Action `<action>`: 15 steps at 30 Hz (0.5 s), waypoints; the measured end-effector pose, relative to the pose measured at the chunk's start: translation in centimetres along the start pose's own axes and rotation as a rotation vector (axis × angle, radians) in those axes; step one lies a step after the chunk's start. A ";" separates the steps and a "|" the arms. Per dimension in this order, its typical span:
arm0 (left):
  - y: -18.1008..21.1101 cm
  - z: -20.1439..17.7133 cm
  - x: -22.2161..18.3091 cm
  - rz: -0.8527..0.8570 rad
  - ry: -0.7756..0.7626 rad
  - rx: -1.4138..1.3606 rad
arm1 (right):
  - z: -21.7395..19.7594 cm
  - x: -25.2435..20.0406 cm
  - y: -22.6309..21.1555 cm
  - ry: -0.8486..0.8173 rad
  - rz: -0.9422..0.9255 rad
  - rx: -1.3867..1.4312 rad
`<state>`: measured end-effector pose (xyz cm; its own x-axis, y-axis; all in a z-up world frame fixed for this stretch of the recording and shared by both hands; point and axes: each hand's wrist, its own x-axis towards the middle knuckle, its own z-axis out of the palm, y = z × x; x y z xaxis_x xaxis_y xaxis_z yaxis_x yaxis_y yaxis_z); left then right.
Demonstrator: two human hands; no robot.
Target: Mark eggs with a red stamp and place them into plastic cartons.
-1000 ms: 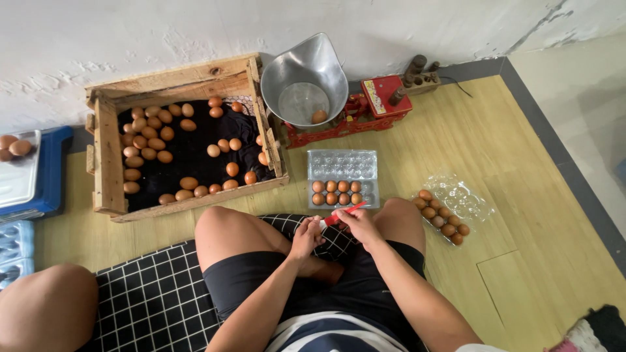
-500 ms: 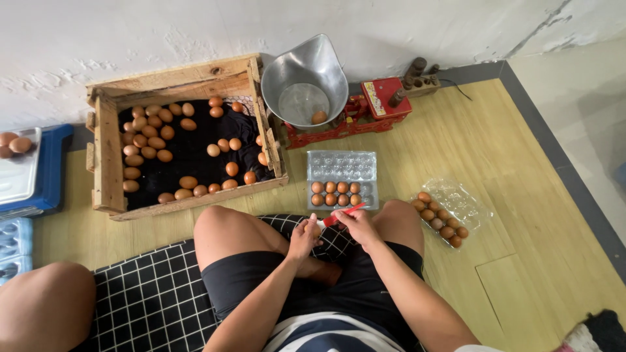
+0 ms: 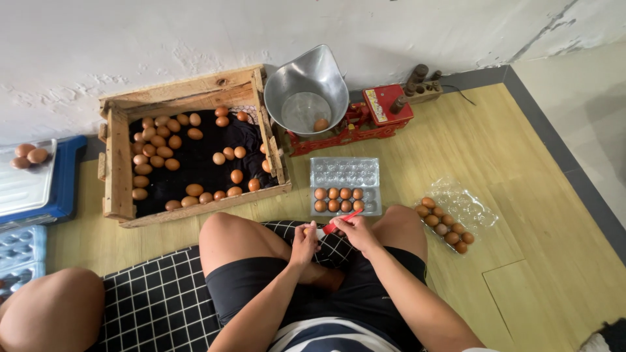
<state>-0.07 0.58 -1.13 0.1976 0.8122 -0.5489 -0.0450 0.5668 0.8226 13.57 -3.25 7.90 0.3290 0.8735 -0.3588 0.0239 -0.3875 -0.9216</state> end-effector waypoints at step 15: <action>1.3 -0.3 -0.8 0.040 -0.065 0.075 | -0.6 0.5 0.8 0.050 -0.001 0.020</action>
<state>-0.55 0.74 0.36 0.2608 0.8221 -0.5061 0.0192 0.5198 0.8541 14.31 -3.29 7.11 0.3761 0.8577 -0.3505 0.0051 -0.3802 -0.9249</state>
